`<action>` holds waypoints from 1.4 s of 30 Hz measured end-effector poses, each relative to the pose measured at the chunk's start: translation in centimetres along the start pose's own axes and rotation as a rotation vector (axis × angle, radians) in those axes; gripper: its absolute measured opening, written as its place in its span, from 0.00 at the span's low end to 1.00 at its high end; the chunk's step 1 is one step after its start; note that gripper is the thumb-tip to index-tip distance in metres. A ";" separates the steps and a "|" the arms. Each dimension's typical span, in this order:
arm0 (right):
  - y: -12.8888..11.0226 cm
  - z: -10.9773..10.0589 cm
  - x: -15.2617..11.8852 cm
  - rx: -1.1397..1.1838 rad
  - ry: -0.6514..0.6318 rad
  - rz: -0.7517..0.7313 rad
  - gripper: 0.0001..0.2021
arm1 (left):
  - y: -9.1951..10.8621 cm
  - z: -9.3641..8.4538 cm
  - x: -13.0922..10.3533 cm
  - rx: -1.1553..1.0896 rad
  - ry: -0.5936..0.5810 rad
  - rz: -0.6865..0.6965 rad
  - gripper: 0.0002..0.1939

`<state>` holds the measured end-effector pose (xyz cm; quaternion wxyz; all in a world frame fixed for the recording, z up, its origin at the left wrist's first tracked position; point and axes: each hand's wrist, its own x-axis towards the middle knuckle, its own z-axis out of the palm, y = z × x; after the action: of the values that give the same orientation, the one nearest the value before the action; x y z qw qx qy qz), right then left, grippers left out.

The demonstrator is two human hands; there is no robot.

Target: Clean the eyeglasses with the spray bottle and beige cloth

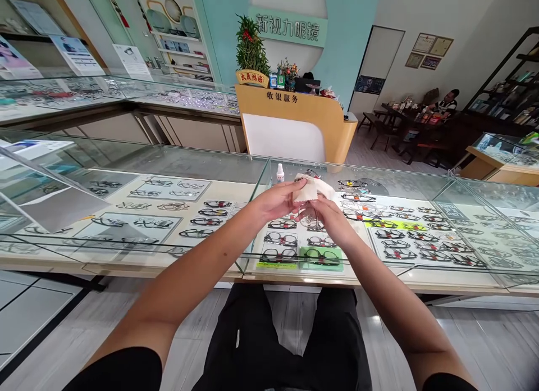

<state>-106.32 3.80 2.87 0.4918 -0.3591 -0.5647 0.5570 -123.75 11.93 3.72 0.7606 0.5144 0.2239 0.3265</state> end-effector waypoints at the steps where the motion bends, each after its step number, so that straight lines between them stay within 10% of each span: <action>1: 0.1 -0.3 0.7 0.034 -0.023 0.015 0.17 | -0.1 -0.3 0.5 -0.034 0.025 0.012 0.22; 14: 3.3 -6.3 9.6 0.154 -0.044 0.083 0.18 | 0.1 -2.4 8.1 -0.052 0.136 0.150 0.25; 30: 4.3 -6.0 8.6 -0.037 -0.078 0.053 0.19 | -2.9 -3.0 8.7 -0.053 0.235 0.171 0.29; 38: 4.0 -6.5 8.4 0.107 0.016 0.072 0.15 | -1.6 -4.6 7.7 -0.032 0.003 0.153 0.25; 42: 4.3 -6.3 8.4 -0.001 -0.009 0.080 0.17 | -2.6 -3.8 8.3 -0.024 0.123 0.237 0.28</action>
<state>-103.10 14.05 -0.69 0.4665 -0.3792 -0.5525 0.5774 -119.96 19.72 -0.15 0.7077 0.5072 0.2041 0.4475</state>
